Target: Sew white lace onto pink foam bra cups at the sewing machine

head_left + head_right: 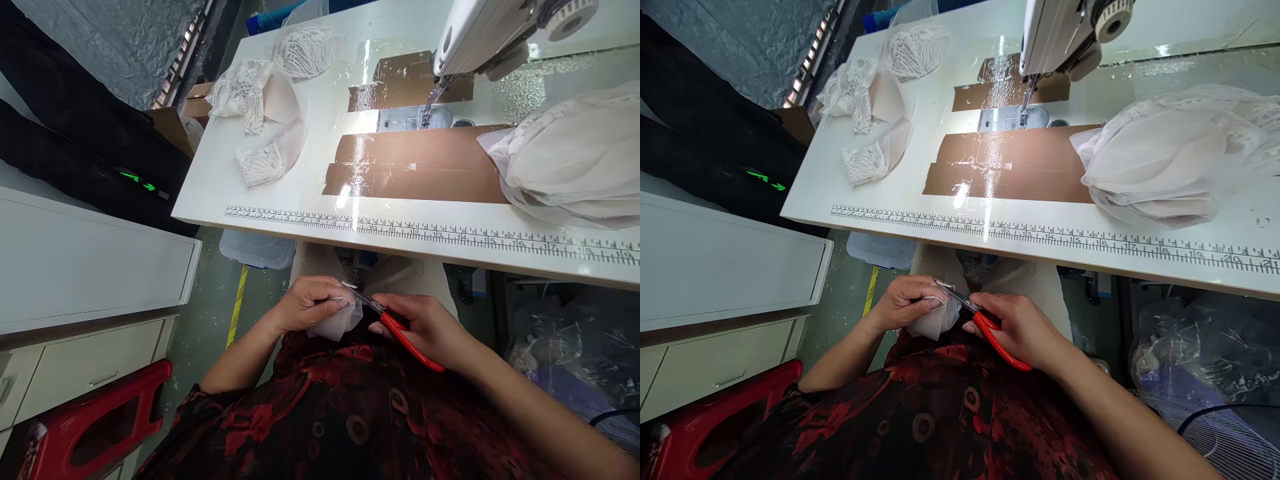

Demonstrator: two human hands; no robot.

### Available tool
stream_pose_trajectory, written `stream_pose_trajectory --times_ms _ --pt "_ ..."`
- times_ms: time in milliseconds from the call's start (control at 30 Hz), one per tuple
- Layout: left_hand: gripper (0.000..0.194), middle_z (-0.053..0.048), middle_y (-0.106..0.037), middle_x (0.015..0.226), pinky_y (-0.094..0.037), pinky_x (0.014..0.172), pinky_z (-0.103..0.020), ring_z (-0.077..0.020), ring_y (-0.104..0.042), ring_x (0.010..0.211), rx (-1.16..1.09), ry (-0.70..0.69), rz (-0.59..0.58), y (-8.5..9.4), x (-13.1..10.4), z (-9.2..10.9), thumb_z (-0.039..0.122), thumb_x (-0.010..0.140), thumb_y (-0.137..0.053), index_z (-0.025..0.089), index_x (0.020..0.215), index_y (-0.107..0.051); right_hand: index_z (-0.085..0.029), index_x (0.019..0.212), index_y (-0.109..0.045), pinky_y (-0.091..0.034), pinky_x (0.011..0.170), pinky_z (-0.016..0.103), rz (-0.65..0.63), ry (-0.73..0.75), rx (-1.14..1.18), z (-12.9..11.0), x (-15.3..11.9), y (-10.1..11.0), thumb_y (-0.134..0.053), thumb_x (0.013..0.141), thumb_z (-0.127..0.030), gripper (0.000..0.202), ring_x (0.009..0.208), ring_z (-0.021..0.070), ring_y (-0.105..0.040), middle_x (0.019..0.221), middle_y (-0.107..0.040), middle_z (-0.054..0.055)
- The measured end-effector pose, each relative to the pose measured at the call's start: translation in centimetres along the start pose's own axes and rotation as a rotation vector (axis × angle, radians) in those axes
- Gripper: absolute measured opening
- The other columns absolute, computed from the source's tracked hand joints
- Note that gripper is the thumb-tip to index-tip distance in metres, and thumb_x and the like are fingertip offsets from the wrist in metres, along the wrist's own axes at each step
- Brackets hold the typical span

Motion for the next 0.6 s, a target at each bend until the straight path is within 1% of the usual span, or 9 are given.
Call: stream_pose_trajectory --times_ms 133,267,333,367,433,467,500,533,600 --pt "0.018 -0.011 -0.071 0.087 -0.051 0.073 -0.023 -0.0151 -0.066 0.081 -0.025 -0.015 0.004 0.0 0.3 0.1 0.021 0.089 -0.056 0.012 0.093 -0.071 -0.019 0.09 -0.065 -0.045 0.062 0.022 0.015 -0.026 0.051 1.0 -0.3 -0.5 -0.058 0.085 -0.047 0.03 0.066 0.0141 -0.057 0.075 -0.065 0.002" --pt "0.019 -0.011 -0.072 0.092 -0.051 0.08 -0.027 -0.018 -0.067 0.088 -0.099 0.049 -0.025 -0.6 0.5 -0.2 0.025 0.09 -0.055 0.014 0.092 -0.071 -0.018 0.096 -0.065 -0.047 0.067 0.024 0.105 -0.138 0.256 2.6 -0.4 -0.6 -0.06 0.082 -0.05 0.035 0.074 0.0171 -0.059 0.081 -0.066 0.003" --pt "0.021 -0.011 -0.072 0.092 -0.051 0.08 -0.028 -0.0188 -0.066 0.088 -0.165 0.129 -0.039 -1.2 0.2 -0.7 0.03 0.089 -0.056 0.014 0.09 -0.07 -0.017 0.094 -0.064 -0.046 0.067 0.025 0.123 -0.209 0.349 3.8 -0.5 -0.8 -0.06 0.082 -0.051 0.036 0.074 0.0175 -0.058 0.079 -0.064 0.002" --pt "0.023 -0.011 -0.071 0.092 -0.051 0.078 -0.027 -0.0183 -0.066 0.087 -0.214 0.2 -0.033 -1.5 -0.1 -1.2 0.033 0.088 -0.058 0.014 0.094 -0.069 -0.017 0.093 -0.064 -0.046 0.066 0.025 0.098 -0.228 0.374 4.3 -0.6 -1.1 -0.06 0.081 -0.051 0.036 0.074 0.0172 -0.057 0.078 -0.063 0.001" --pt "0.037 -0.009 -0.07 0.094 -0.05 0.074 -0.025 -0.0167 -0.065 0.084 -0.36 0.382 -0.05 -2.3 -1.2 -2.5 0.041 0.085 -0.061 0.017 0.114 -0.061 -0.017 0.089 -0.064 -0.044 0.065 0.024 0.013 -0.231 0.369 5.2 -0.6 -1.8 -0.061 0.08 -0.05 0.035 0.072 0.0161 -0.055 0.076 -0.06 0.0" --pt "0.053 -0.008 -0.069 0.097 -0.05 0.072 -0.024 -0.0161 -0.065 0.082 -0.467 0.458 -0.099 -2.9 -1.8 -3.0 0.046 0.083 -0.063 0.019 0.127 -0.052 -0.017 0.087 -0.064 -0.042 0.063 0.024 -0.015 -0.223 0.337 5.7 -0.7 -2.0 -0.062 0.08 -0.05 0.035 0.069 0.0153 -0.053 0.074 -0.059 -0.001" --pt "0.069 -0.009 -0.068 0.1 -0.051 0.073 -0.026 -0.0173 -0.065 0.084 -0.574 0.49 -0.231 -3.9 -2.3 -3.0 0.05 0.078 -0.067 0.02 0.136 -0.043 -0.017 0.084 -0.064 -0.039 0.06 0.023 -0.022 -0.221 0.295 6.3 -0.8 -1.9 -0.063 0.079 -0.05 0.034 0.066 0.0142 -0.05 0.071 -0.056 -0.002" --pt "0.073 -0.011 -0.067 0.106 -0.051 0.078 -0.028 -0.0195 -0.065 0.091 -0.627 0.52 -0.393 -4.9 -2.8 -2.8 0.051 0.076 -0.069 0.019 0.137 -0.043 -0.017 0.081 -0.063 -0.036 0.058 0.023 -0.011 -0.23 0.251 7.1 -0.9 -1.7 -0.064 0.077 -0.05 0.034 0.064 0.0134 -0.048 0.068 -0.053 -0.003" --pt "0.062 -0.014 -0.065 0.114 -0.05 0.086 -0.031 -0.0225 -0.063 0.1 -0.625 0.535 -0.631 -5.5 -2.9 -2.3 0.052 0.079 -0.065 0.016 0.129 -0.054 -0.017 0.075 -0.062 -0.032 0.056 0.023 0.051 -0.247 0.24 8.5 -1.2 -1.0 -0.065 0.076 -0.051 0.035 0.061 0.0124 -0.043 0.063 -0.049 -0.004"
Point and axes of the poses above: each hand's wrist, its own x-axis towards the middle knuckle, its own y-axis out of the back of the hand, z = x × y, the point moved 8 cm from there along x, towards the middle knuckle
